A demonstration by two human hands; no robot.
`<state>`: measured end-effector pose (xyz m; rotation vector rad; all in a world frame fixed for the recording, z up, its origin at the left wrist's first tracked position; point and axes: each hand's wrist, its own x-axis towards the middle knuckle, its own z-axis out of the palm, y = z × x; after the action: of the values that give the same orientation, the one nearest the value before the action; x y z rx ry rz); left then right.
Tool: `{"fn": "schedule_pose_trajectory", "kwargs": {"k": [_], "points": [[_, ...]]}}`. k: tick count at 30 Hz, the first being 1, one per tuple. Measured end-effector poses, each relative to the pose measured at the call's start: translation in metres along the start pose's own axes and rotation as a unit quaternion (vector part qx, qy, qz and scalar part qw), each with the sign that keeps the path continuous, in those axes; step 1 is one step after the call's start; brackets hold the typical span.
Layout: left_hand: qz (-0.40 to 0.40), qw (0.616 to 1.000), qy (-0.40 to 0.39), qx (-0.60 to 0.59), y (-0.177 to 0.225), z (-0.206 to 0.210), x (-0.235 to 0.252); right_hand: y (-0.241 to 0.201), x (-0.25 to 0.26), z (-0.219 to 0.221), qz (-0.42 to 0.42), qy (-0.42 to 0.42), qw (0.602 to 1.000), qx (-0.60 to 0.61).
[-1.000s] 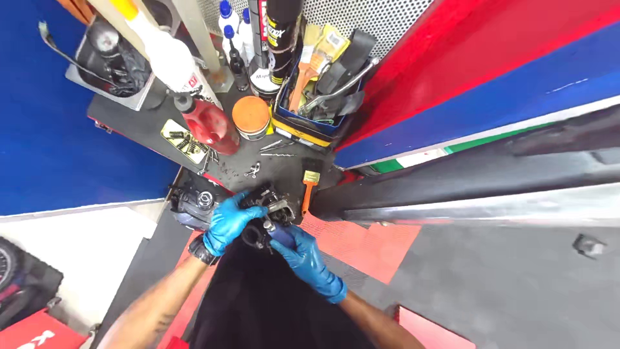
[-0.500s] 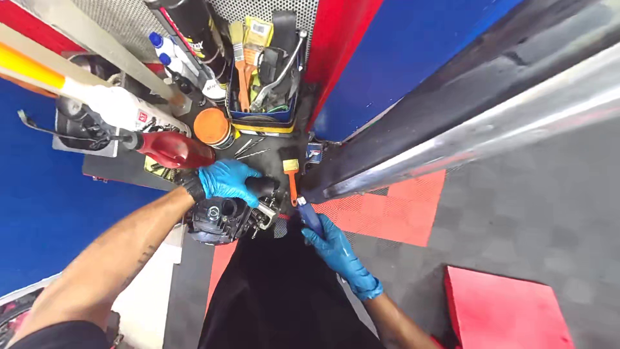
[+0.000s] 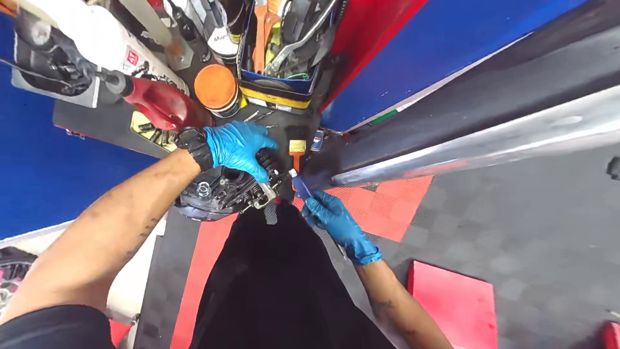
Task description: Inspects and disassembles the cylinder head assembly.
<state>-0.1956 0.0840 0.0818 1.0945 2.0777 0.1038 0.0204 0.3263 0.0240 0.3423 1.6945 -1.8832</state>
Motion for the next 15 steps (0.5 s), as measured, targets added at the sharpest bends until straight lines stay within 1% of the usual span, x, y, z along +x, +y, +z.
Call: {"fn": "schedule_pose_trajectory", "kwargs": {"k": [2,4,6,8,9,11,13,14,15], "points": [[-0.006,0.994,0.100,-0.046,0.003,0.012,-0.012,-0.006,0.008,0.004,0.002,0.002,0.999,0.032],[-0.073,0.973,0.200,-0.093,0.017,0.027,-0.032,-0.010,0.016,0.005,0.007,-0.019,0.998,0.056],[-0.142,0.932,0.307,-0.132,0.036,0.053,-0.057,-0.011,0.020,0.004,0.006,-0.028,0.998,0.049],[-0.176,0.870,0.411,-0.206,0.050,0.093,-0.080,-0.011,0.021,0.005,-0.002,-0.011,0.999,0.042],[-0.184,0.831,0.458,-0.257,0.056,0.116,-0.089,-0.010,0.021,0.006,-0.004,-0.006,0.999,0.042],[-0.185,0.738,0.537,-0.363,0.067,0.162,-0.099,-0.013,0.020,0.008,-0.012,0.005,0.999,0.046],[-0.179,0.645,0.575,-0.471,0.079,0.200,-0.094,-0.015,0.017,0.012,-0.020,0.018,0.999,0.028],[-0.180,0.612,0.576,-0.511,0.084,0.215,-0.087,-0.015,0.017,0.014,-0.014,0.008,1.000,0.003],[-0.185,0.590,0.573,-0.538,0.090,0.225,-0.078,-0.015,0.017,0.014,0.003,-0.008,1.000,-0.025]]}}
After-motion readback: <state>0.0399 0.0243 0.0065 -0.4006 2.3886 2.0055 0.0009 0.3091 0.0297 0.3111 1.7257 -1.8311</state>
